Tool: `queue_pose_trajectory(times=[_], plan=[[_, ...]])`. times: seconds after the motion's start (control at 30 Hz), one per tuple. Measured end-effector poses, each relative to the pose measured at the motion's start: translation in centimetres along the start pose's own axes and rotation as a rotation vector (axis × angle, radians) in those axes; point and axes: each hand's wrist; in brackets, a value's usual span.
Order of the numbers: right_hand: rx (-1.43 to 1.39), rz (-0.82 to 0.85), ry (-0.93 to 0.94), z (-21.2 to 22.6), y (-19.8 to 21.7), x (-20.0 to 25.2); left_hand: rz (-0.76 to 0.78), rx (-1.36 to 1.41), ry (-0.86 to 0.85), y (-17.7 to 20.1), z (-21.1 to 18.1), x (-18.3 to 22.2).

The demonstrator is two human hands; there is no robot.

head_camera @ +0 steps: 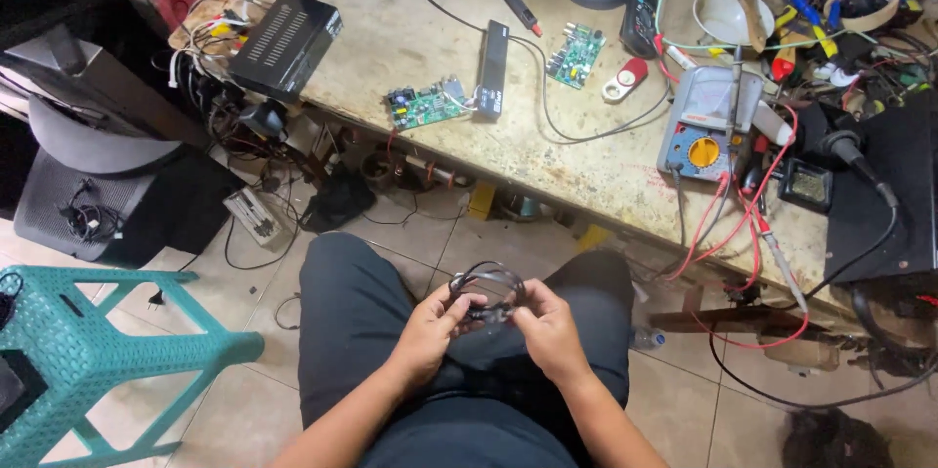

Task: Assembling and testing electronic components on a workbench, including connecting wires and using a remote control.

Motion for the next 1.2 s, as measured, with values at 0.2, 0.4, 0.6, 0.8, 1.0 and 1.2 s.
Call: queue_pose_trajectory(times=[0.2,0.4,0.6,0.8,1.0,1.2], plan=[[0.078,0.398,0.417,0.3,-2.1,0.9,-0.145,0.066,0.06,3.5,-0.2,-0.9],[0.287,0.542,0.465,2.0,-3.5,0.4,-0.077,-0.005,0.112,5.3,-2.5,-0.4],[0.316,0.537,0.255,2.0,-3.1,-1.3,0.044,-0.569,-0.12,7.4,-5.7,-1.2],[0.088,0.193,-0.17,-1.1,-2.4,-4.1,0.226,-0.313,0.102,9.8,-7.7,-2.0],[0.127,0.219,-0.159,-2.8,-1.5,-5.9,0.169,-0.816,0.071,6.3,-11.9,-3.3],[-0.186,0.165,0.17,3.9,-0.7,-9.5,0.434,-0.86,-0.153,-0.6,-21.7,-6.3]])
Point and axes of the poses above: each hand's wrist, its own x-axis away from the middle knuckle, its own y-axis out of the back of the hand, z = x × y, and after that the axes turned 14 degrees about -z, right-handed
